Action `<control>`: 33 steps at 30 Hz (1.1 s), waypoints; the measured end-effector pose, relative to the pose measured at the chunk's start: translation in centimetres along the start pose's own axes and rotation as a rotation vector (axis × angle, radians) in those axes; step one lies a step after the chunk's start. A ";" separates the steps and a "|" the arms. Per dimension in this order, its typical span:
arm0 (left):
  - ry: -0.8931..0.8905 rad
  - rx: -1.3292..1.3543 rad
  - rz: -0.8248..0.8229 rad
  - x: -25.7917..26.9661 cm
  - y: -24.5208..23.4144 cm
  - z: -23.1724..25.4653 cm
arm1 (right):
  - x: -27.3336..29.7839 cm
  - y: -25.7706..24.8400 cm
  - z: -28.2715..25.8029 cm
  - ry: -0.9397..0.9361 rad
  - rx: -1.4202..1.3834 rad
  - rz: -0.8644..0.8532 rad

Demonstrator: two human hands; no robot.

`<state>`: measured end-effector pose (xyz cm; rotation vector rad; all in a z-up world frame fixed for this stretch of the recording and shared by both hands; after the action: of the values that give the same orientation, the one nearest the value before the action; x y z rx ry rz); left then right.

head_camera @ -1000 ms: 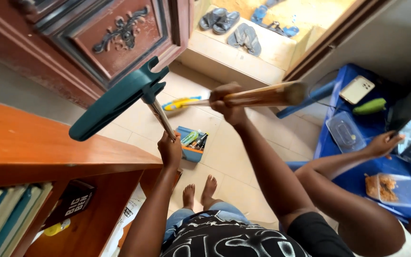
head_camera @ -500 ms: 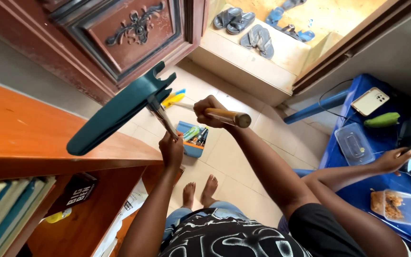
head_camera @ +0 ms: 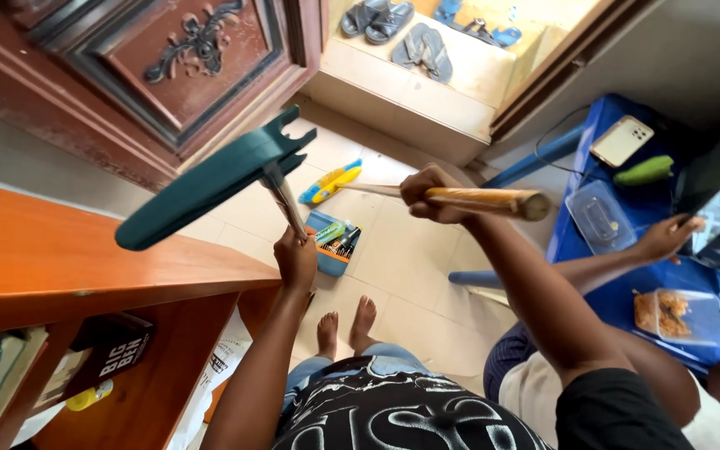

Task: Assembling a mop head to a pole and using a dustpan to collect trash.

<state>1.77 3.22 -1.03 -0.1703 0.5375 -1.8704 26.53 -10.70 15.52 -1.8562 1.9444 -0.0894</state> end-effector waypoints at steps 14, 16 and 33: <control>-0.071 0.043 -0.195 -0.2 2.3 1.5 | 7.7 -3.3 -2.7 0.065 -0.013 0.550; -0.087 0.060 -0.226 -0.4 2.7 1.6 | 8.2 -4.8 -1.6 -0.006 -0.145 0.798; -0.047 0.076 -0.228 -2.3 3.8 -0.5 | 2.3 -2.4 0.5 0.011 0.055 1.182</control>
<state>5.64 4.51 -2.86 -0.2330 0.4277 -2.0998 28.96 -13.01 15.24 -0.4425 2.6574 0.2103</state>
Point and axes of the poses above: each hand's wrist, its own x-axis away from the middle knuckle, its own y-axis out of the palm, z = x × y, the point moved 5 cm from there along -x, towards the middle knuckle, and after that the axes turned 7 degrees about z, right-handed, at the moved point
